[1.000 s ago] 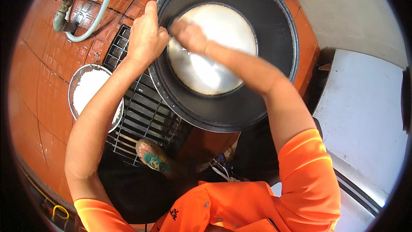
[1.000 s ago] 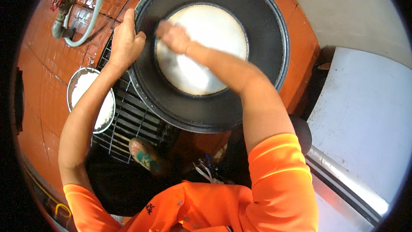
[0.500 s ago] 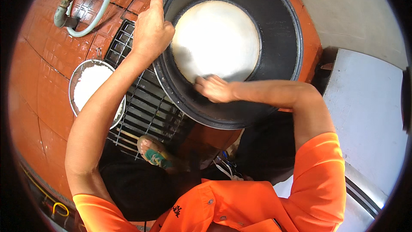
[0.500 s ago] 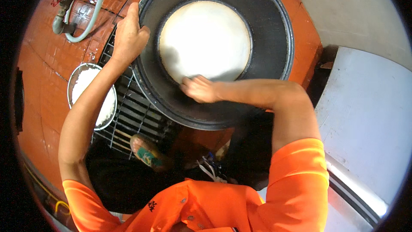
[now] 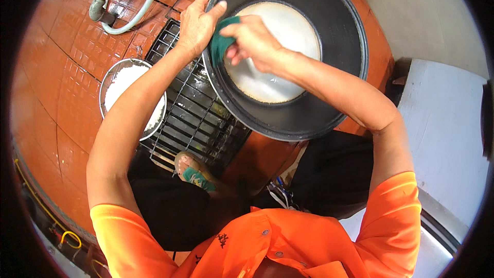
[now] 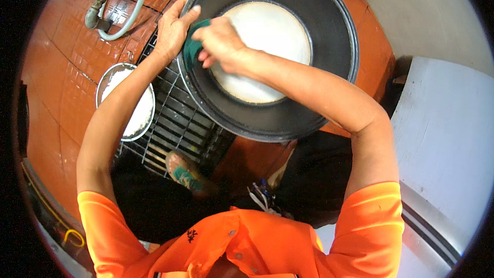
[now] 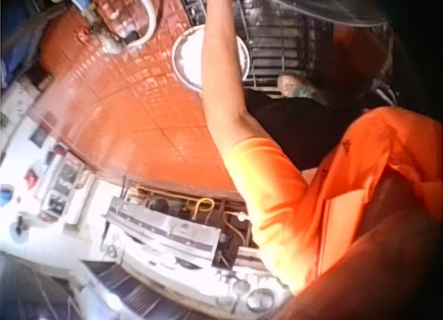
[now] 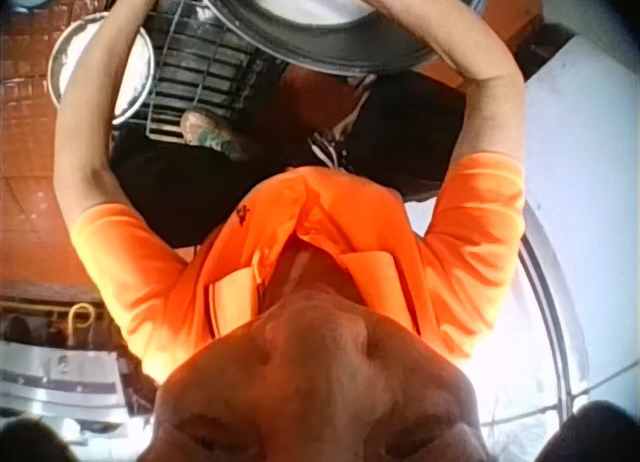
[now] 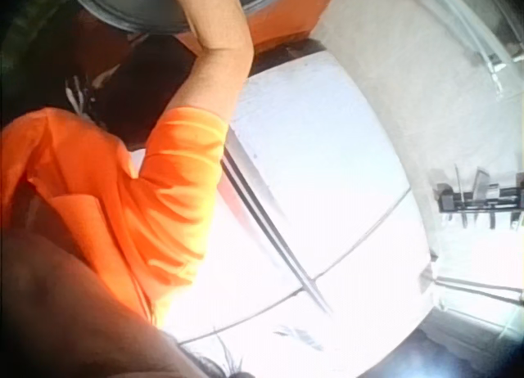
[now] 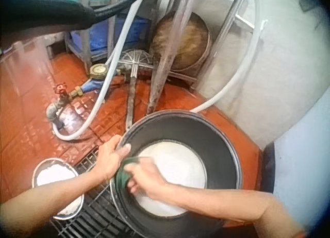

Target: The person scrubs the interior and exterior of a large copper pot with a green sponge, rinses it under a hose, and places it on a stainless steel counter. They then pick up a metal strainer containing white rice, walk to a trash bin, and empty the contents before returning to the sink area.

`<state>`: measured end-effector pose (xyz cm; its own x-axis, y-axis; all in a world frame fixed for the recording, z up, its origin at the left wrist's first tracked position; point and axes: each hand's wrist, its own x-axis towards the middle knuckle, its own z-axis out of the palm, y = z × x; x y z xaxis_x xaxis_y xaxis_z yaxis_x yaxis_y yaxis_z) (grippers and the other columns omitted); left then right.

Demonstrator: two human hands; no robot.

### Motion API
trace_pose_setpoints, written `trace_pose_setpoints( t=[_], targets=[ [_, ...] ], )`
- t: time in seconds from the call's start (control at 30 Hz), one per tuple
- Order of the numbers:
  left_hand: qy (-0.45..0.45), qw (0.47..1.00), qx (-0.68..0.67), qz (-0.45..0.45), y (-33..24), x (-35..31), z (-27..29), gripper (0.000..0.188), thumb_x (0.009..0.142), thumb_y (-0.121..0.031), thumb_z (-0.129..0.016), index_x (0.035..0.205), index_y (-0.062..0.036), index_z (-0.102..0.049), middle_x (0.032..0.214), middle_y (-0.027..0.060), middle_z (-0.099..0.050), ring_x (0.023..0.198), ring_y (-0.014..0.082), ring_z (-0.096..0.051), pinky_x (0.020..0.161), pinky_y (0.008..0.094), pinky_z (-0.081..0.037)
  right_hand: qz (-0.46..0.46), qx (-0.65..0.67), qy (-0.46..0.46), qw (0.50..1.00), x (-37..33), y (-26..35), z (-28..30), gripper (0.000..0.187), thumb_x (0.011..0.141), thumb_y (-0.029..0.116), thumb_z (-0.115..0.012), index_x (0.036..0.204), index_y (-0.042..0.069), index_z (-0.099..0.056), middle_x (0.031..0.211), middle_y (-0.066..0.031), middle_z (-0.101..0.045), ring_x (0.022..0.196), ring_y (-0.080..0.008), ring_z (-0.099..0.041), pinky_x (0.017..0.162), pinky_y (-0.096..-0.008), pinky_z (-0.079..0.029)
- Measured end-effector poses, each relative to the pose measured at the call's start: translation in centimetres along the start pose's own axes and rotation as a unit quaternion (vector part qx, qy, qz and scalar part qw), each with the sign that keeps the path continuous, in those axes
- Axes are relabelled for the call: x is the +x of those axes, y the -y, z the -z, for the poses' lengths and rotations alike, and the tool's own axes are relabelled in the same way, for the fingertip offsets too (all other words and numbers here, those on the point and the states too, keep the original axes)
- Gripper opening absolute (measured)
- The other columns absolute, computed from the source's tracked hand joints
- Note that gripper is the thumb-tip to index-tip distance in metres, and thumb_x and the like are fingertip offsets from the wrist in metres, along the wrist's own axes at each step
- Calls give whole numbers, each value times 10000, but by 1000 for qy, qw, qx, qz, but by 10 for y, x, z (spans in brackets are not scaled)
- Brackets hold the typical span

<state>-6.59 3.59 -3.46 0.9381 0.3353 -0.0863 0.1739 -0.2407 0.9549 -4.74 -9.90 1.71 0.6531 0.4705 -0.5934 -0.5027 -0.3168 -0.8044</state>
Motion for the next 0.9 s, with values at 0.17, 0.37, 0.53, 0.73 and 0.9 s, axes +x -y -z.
trace_pose_setpoints(
  t=[0.17,0.37,0.53,0.73,0.9],
  targets=[
    [-11,986,157,-48,-2,-1,1,402,864,-375,-528,1035,-12,-563,908,209,-623,863,343,-589,783,405,-432,172,-341,9,924,-58,-49,-14,286,806,138,-509,979,-77,-431,765,-275,-553,787,-440,-563,746,-476,-431],
    [-15,968,251,-26,-11,4,-3,400,866,-361,-511,1031,3,-536,963,275,-597,940,430,-563,818,462,-418,7,-694,346,631,-95,-92,146,267,767,19,-517,1029,26,-568,1025,-180,-584,1016,-315,-556,874,-386,-480],
    [-19,976,214,-25,-14,-2,-5,358,872,-329,-512,1014,0,-517,944,288,-603,950,451,-557,823,494,-415,90,-721,399,560,-57,-138,138,132,718,29,-581,842,-7,-603,953,-202,-606,898,-305,-610,760,-408,-517],
    [-64,960,244,-121,-4,-3,-5,291,878,-271,-545,953,11,-538,850,269,-614,846,439,-590,747,473,-452,273,-576,174,751,64,-148,32,210,831,79,-457,998,48,-580,1150,-193,-524,1047,-353,-533,920,-457,-412],
    [-29,975,200,-91,-11,-3,-6,284,878,-266,-539,943,10,-528,801,261,-617,817,437,-596,729,480,-450,316,-613,-4,724,106,-89,77,145,768,28,-511,888,8,-589,1019,-201,-551,894,-366,-595,737,-468,-500]
  ],
)
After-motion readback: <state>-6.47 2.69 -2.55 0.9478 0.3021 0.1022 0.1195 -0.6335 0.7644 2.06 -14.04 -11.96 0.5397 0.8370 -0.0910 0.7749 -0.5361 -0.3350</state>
